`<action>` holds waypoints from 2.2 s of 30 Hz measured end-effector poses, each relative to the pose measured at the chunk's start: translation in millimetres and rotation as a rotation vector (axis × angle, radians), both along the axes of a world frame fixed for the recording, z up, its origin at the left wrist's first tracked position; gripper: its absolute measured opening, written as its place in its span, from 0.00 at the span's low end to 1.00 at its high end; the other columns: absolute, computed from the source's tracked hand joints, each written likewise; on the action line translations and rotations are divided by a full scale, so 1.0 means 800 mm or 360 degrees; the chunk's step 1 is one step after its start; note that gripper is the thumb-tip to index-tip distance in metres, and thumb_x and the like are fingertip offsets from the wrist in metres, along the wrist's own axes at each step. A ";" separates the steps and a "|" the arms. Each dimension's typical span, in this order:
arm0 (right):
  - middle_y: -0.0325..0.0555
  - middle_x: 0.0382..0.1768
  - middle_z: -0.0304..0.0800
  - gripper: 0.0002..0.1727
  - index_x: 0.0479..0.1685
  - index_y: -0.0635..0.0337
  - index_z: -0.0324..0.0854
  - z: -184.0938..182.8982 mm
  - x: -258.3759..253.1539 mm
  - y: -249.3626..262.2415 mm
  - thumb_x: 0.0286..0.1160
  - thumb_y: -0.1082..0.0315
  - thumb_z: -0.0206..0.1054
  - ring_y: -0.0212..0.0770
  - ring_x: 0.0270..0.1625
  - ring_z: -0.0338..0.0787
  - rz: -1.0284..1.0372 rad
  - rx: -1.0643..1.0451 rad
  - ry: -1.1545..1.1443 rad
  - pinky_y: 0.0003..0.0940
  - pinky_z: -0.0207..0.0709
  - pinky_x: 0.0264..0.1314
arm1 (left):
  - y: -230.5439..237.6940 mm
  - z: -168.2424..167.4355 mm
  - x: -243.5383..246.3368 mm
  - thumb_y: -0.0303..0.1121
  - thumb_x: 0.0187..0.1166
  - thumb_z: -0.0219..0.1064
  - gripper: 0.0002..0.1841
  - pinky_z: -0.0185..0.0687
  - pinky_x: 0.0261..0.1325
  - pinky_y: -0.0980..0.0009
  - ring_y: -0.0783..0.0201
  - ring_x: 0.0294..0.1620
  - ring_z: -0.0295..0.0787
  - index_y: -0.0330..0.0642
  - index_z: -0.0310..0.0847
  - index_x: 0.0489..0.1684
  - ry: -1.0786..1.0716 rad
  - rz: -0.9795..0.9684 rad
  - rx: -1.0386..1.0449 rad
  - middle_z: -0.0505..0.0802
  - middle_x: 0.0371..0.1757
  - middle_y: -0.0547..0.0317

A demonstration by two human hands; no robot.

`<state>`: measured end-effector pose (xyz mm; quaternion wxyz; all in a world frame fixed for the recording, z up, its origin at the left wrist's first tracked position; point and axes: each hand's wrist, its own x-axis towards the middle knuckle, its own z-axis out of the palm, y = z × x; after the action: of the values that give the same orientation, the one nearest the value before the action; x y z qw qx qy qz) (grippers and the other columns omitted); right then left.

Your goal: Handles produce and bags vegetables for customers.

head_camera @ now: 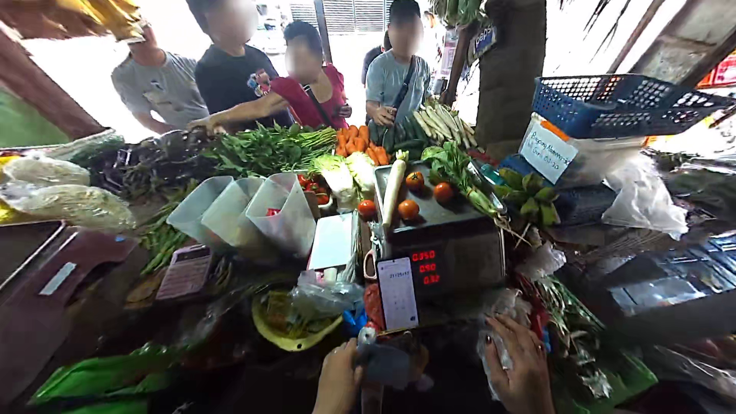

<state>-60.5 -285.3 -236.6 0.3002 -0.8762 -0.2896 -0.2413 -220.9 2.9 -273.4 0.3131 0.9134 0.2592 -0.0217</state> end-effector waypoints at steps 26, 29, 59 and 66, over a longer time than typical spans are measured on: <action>0.70 0.41 0.89 0.26 0.45 0.75 0.85 -0.028 -0.044 -0.128 0.93 0.58 0.50 0.65 0.50 0.90 -0.0957 -0.0035 0.0908 0.65 0.75 0.59 | 0.056 0.043 -0.061 0.23 0.70 0.75 0.21 0.80 0.67 0.36 0.38 0.60 0.90 0.36 0.82 0.64 0.0702 -0.0548 -0.0171 0.92 0.54 0.37; 0.73 0.50 0.88 0.27 0.49 0.75 0.85 -0.009 -0.060 -0.104 0.92 0.55 0.52 0.69 0.60 0.87 -0.0939 -0.0300 0.0981 0.67 0.73 0.66 | 0.087 0.040 -0.081 0.37 0.78 0.74 0.13 0.81 0.56 0.40 0.43 0.45 0.91 0.32 0.88 0.41 0.0457 -0.0471 -0.0267 0.92 0.39 0.39; 0.40 0.41 0.97 0.14 0.50 0.51 0.95 -0.016 -0.238 0.160 0.85 0.59 0.63 0.38 0.48 0.92 0.0710 -0.0001 0.0487 0.34 0.83 0.59 | 0.168 0.052 -0.185 0.59 0.89 0.12 0.46 0.92 0.49 0.68 0.71 0.45 0.95 0.40 0.79 0.64 -0.0713 0.0729 -0.2110 0.97 0.44 0.61; 0.46 0.53 0.95 0.21 0.68 0.62 0.85 0.040 -0.249 0.205 0.88 0.57 0.62 0.34 0.55 0.91 0.1054 0.0342 0.0949 0.33 0.84 0.64 | 0.233 0.163 -0.256 0.43 0.93 0.52 0.15 0.78 0.72 0.76 0.81 0.65 0.84 0.53 0.79 0.68 -0.1961 0.0156 -0.1026 0.91 0.61 0.78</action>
<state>-259.9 -121.6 -204.8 0.5204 -0.7316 -0.4284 0.1017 -425.3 189.4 -143.3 0.6593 0.6080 0.0560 0.4387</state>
